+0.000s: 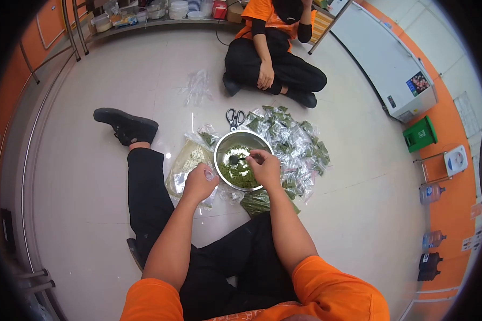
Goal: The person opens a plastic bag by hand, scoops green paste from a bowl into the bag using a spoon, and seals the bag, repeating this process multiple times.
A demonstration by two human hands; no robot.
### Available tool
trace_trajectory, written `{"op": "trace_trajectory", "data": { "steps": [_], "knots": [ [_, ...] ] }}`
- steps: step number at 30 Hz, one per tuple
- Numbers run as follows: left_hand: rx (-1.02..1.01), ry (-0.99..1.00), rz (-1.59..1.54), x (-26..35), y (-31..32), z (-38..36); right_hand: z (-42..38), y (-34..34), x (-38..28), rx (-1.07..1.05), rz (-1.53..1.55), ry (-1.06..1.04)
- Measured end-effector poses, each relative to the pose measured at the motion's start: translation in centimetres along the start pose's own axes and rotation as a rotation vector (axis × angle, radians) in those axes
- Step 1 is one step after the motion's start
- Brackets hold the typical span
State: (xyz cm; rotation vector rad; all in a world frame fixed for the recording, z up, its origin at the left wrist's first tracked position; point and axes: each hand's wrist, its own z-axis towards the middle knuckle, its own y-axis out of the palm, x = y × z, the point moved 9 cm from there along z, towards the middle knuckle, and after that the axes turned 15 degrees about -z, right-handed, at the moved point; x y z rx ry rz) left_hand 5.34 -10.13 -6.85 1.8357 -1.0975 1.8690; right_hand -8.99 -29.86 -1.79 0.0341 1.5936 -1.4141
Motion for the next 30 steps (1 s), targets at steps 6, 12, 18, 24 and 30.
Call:
{"op": "trace_trajectory", "data": {
  "steps": [6,12,18,24,30],
  "knots": [
    [-0.01,-0.005,-0.012,-0.2,0.3,-0.1,-0.7,1.4,-2.5,-0.122,0.055,-0.106],
    [-0.02,-0.035,-0.022,0.1,0.2,-0.6,-1.3,2.9,-3.4,-0.186,0.002,-0.113],
    [0.028,0.021,-0.025,0.7,0.0,-0.2,-1.7,2.3,-5.3,-0.258,-0.033,-0.243],
    [0.018,0.014,-0.007,0.4,0.8,-0.1,-2.0,1.4,-5.0,-0.289,-0.093,-0.255],
    [-0.013,0.0,0.0,0.2,0.8,-0.1,-1.0,-0.2,-2.1,-0.122,-0.137,-0.167]
  ]
}}
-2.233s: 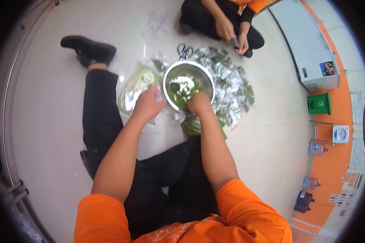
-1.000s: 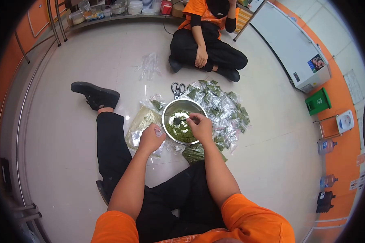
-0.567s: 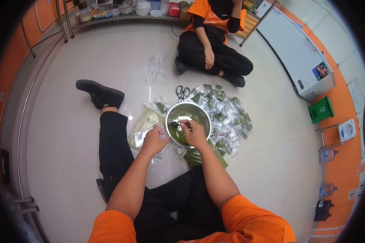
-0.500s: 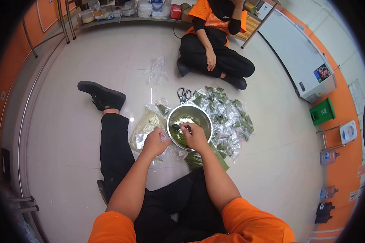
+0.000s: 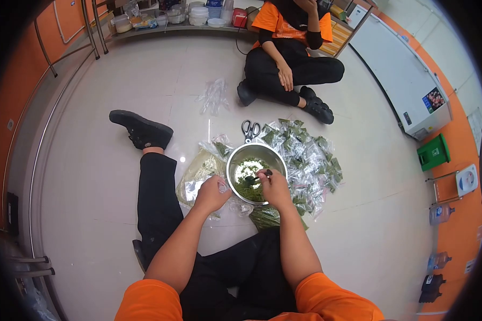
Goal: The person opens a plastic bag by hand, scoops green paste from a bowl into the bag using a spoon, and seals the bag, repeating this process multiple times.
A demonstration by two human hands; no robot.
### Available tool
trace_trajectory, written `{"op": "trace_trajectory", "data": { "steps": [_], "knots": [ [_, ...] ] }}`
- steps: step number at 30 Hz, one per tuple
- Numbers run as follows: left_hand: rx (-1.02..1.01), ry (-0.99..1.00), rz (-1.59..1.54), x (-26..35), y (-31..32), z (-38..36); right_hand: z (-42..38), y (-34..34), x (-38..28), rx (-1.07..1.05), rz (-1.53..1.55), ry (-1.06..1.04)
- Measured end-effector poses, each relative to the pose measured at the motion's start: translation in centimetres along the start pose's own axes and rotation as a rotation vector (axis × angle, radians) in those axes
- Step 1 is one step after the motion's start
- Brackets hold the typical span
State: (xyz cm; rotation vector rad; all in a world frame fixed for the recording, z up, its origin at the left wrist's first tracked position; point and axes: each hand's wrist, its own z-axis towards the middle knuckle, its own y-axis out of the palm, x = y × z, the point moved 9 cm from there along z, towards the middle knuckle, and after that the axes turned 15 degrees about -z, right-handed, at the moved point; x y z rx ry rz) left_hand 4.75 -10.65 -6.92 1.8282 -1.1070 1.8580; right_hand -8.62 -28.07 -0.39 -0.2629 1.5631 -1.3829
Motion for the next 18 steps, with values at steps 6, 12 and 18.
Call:
{"op": "trace_trajectory", "data": {
  "steps": [6,12,18],
  "knots": [
    [0.001,-0.007,0.002,-0.2,0.0,0.0,0.2,0.1,2.6,0.06,-0.084,0.1],
    [0.025,0.011,-0.027,-0.3,0.3,0.2,-0.4,-0.4,1.4,-0.025,-0.144,0.119],
    [0.007,-0.034,-0.038,-0.4,0.7,-0.1,-0.9,-1.4,1.4,0.046,-0.163,0.102]
  ]
}}
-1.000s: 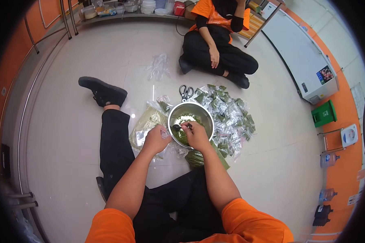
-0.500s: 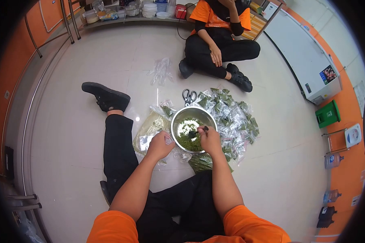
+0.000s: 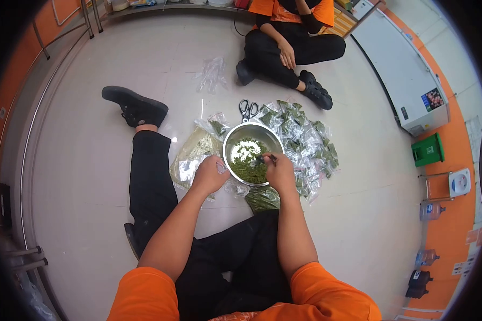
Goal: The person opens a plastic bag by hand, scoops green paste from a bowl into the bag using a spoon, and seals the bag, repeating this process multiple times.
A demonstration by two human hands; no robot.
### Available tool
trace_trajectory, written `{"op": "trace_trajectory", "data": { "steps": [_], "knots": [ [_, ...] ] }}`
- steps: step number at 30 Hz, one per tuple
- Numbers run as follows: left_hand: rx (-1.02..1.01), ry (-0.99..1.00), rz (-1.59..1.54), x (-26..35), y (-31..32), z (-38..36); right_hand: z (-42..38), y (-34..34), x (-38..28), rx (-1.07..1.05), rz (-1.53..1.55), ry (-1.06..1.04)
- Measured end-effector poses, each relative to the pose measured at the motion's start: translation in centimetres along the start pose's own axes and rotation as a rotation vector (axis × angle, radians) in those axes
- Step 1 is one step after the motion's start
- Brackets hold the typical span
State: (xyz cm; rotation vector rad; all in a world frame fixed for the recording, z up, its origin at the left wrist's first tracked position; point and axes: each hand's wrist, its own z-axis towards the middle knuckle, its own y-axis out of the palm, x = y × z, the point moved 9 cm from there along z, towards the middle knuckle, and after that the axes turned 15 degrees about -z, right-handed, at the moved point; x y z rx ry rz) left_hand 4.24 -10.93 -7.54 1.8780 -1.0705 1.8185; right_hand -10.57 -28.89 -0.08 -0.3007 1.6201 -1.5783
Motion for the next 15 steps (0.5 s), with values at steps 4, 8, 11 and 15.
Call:
{"op": "trace_trajectory", "data": {
  "steps": [4,8,11,15],
  "knots": [
    [-0.005,0.013,-0.007,-0.3,0.5,0.2,0.2,0.5,0.8,-0.053,-0.198,0.009],
    [-0.002,0.0,-0.012,-1.5,1.4,0.8,0.1,0.7,-0.2,-0.148,-0.201,-0.007],
    [-0.034,-0.057,0.082,-3.4,1.8,1.4,0.8,-0.5,-0.4,-0.069,-0.408,-0.02],
    [0.063,0.012,0.021,-2.7,0.9,2.2,0.7,-0.3,1.5,-0.043,-0.35,-0.012]
  ]
}}
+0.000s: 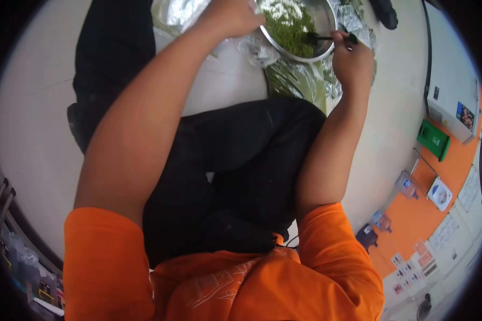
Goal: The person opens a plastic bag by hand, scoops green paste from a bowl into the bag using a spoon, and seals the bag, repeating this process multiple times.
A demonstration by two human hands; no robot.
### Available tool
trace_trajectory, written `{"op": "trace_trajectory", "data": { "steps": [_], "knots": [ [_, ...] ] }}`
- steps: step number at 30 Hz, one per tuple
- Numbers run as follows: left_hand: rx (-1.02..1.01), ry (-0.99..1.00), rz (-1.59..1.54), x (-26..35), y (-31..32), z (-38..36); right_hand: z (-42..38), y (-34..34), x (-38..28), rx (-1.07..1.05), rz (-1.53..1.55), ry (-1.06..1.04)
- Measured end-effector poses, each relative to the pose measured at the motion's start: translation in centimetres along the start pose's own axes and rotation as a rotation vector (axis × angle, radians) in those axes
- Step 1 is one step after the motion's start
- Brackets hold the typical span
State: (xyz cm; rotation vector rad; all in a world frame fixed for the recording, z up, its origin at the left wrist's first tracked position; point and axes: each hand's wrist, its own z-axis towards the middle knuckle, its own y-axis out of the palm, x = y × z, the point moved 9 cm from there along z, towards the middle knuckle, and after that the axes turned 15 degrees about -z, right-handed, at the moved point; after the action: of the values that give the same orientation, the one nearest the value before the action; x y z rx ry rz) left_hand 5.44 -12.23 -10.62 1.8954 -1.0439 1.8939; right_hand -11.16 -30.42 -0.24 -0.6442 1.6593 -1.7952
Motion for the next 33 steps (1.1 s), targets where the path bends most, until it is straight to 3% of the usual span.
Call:
{"op": "trace_trajectory", "data": {
  "steps": [2,6,10,20,28,33],
  "knots": [
    [-0.048,-0.078,-0.021,-0.3,0.2,-0.2,-0.2,0.8,-0.6,-0.105,-0.032,0.003],
    [-0.061,-0.131,-0.039,-0.3,0.4,-0.5,-0.7,0.0,-0.8,-0.076,0.309,0.098],
    [-0.048,-0.131,-0.08,-0.6,0.5,-0.4,0.3,0.3,0.1,-0.131,0.003,0.146],
    [-0.109,-0.085,0.011,-0.7,1.5,-0.7,-0.1,5.3,-0.6,-0.306,0.966,0.349],
    [-0.104,-0.146,-0.035,-0.7,1.3,-0.8,1.0,11.0,3.4,-0.475,1.289,0.63],
    [-0.079,-0.131,-0.087,-0.3,1.2,-0.7,0.8,11.7,5.5,-0.475,1.412,0.754]
  ]
}}
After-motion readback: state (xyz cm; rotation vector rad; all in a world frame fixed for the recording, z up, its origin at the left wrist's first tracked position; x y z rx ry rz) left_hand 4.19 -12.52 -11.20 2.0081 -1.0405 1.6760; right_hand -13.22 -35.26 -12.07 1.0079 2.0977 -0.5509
